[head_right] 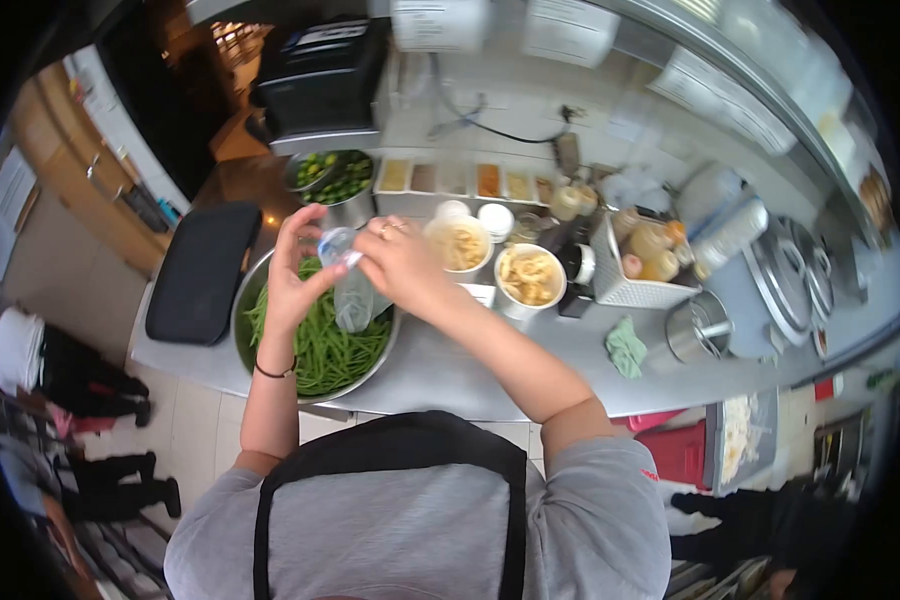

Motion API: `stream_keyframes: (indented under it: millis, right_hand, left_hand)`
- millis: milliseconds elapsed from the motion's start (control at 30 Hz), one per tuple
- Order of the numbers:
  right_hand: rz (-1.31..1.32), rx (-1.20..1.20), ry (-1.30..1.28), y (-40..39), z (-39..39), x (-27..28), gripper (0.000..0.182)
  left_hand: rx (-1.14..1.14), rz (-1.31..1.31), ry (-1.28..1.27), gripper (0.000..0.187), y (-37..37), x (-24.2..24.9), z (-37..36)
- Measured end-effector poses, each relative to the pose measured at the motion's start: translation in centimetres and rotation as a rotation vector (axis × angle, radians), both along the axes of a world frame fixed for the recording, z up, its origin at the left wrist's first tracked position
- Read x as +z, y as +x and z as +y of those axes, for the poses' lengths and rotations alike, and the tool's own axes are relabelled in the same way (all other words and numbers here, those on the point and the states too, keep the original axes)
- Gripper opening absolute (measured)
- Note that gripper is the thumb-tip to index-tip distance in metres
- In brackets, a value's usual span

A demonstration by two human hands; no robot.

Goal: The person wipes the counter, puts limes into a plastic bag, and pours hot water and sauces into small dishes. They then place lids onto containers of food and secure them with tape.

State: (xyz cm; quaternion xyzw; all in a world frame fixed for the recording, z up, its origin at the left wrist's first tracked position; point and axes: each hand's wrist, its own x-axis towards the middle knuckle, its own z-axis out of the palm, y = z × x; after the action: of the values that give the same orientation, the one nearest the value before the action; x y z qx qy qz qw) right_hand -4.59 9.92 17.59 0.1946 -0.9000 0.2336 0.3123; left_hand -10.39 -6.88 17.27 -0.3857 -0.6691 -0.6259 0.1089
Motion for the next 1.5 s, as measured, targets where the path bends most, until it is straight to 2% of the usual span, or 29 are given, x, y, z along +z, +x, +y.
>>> stream_keyframes:
  millis: [33, 100, 133, 200, 267, 300, 367, 400, 467, 500, 533, 633, 733, 767, 800, 867, 900, 967, 1000, 1067, 1100, 1133, 1200, 1233, 1267, 1367, 1433, 1467, 1500]
  right_hand:
    - [-0.054, 0.028, -0.198, 1.0, 0.4, -0.3, 0.011]
    - [-0.013, 0.032, -0.257, 2.5, 1.4, -0.7, 0.011]
    - [0.022, 0.061, -0.305, 3.2, 2.0, -0.7, 0.011]
    - [-0.028, 0.023, -0.293, 5.1, 3.2, -0.9, 0.011]
    - [-0.106, 0.037, -0.236, 7.0, 4.7, -0.9, 0.01]
    - [-0.102, 0.032, -0.202, 7.8, 4.8, -1.2, 0.011]
    - [-0.12, 0.013, -0.2, 9.8, 5.0, -0.9, 0.011]
    - [-0.14, 0.011, -0.195, 10.6, 5.2, -0.6, 0.012]
    - [-0.098, -0.004, -0.217, 11.8, 6.4, -0.8, 0.012]
    - [-0.128, -0.017, -0.261, 12.3, 7.0, -1.2, 0.012]
    - [-0.157, -0.03, -0.304, 12.8, 7.5, -1.6, 0.013]
    - [-0.096, 0.009, -0.344, 14.5, 8.5, -2.4, 0.015]
    - [-0.166, -0.109, -0.164, 15.4, 8.7, -4.8, 0.017]
    - [-0.324, -0.046, -0.178, 15.2, 9.2, -6.0, 0.015]
    - [-0.321, -0.048, -0.179, 15.4, 9.5, -5.6, 0.015]
    - [-0.421, 0.07, -0.294, 15.8, 10.4, -3.7, 0.013]
    - [-0.422, 0.068, -0.294, 16.3, 10.8, -2.1, 0.013]
    - [-0.34, -0.013, -0.363, 17.5, 11.9, 1.6, 0.013]
    - [-0.34, -0.016, -0.365, 17.9, 12.5, 2.6, 0.013]
    - [-0.167, -0.115, -0.493, 18.1, 13.4, 3.9, 0.013]
    - [0.047, -0.115, -0.274, 17.2, 13.6, 3.2, 0.016]
    - [0.041, -0.112, -0.274, 16.6, 13.2, 1.4, 0.016]
    - [-0.179, -0.091, 0.184, 15.6, 12.1, -1.7, 0.014]
    - [-0.415, 0.062, 0.169, 15.1, 11.9, -2.3, 0.016]
    - [-0.415, 0.066, 0.174, 14.7, 11.6, -2.3, 0.016]
    - [-0.011, -0.151, -0.074, 13.7, 11.6, -1.1, 0.013]
    - [0.004, -0.156, -0.191, 14.6, 10.9, 1.8, 0.014]
    - [0.022, -0.166, -0.309, 14.8, 10.7, 2.6, 0.015]
    - [-0.02, -0.14, -0.242, 15.1, 9.8, 2.1, 0.018]
  left_hand:
    - [-0.116, -0.084, 0.01, 0.074, 1.1, -0.2, 1.3]
    - [-0.276, -0.227, 0.015, 0.087, 2.8, -2.9, 4.0]
    - [-0.248, -0.123, -0.143, 0.084, 2.9, -5.2, 5.2]
    - [-0.435, -0.465, -0.051, 0.069, 6.1, -5.7, 7.5]
    - [-0.384, -0.554, -0.359, 0.054, 7.7, -6.9, 9.1]
    - [-0.398, -0.548, -0.367, 0.054, 8.5, -8.1, 10.1]
    - [-0.179, -0.045, -0.302, 0.039, 9.7, -11.0, 11.9]
    - [-0.186, -0.037, -0.303, 0.039, 10.0, -11.4, 12.2]
    - [-0.212, -0.059, -0.545, 0.036, 10.0, -12.3, 11.9]
    - [-0.089, 0.178, -0.478, 0.031, 9.6, -13.2, 12.0]
    - [-0.091, 0.185, -0.482, 0.031, 9.0, -13.9, 11.3]
    - [0.008, -0.131, -0.428, 0.018, 9.2, -11.4, 10.3]
    - [-0.04, -0.082, -0.387, 0.021, 9.7, -11.8, 9.6]
    - [-0.043, -0.093, -0.362, 0.018, 10.3, -11.8, 9.9]
    - [-0.045, -0.09, -0.363, 0.018, 11.0, -12.2, 10.1]
    - [0.093, 0.139, -0.436, 0.018, 12.4, -13.5, 10.5]
    - [0.115, 0.074, -0.636, 0.023, 12.8, -14.9, 10.4]
    - [0.078, 0.041, -0.71, 0.024, 12.1, -18.7, 9.3]
    - [0.043, 0.009, -0.786, 0.025, 12.2, -17.9, 9.2]
    - [0.007, 0.061, -0.654, 0.025, 12.9, -16.9, 9.0]
    - [0.0, 0.064, -0.64, 0.024, 13.0, -16.8, 8.9]
    - [-0.004, 0.064, -0.626, 0.023, 13.2, -16.8, 8.7]
    - [-0.039, 0.056, -0.645, 0.024, 13.2, -16.7, 9.0]
    - [-0.077, 0.056, -0.662, 0.025, 13.1, -16.7, 9.2]
    - [-0.072, 0.055, -0.659, 0.025, 13.2, -17.0, 9.3]
    - [-0.057, 0.058, -0.7, 0.026, 13.0, -18.1, 9.5]
    - [-0.026, -0.258, -0.751, 0.025, 13.0, -18.5, 9.1]
    - [-0.022, -0.263, -0.749, 0.025, 13.0, -18.2, 9.0]
    - [-0.024, -0.248, -0.729, 0.025, 12.8, -18.0, 8.9]
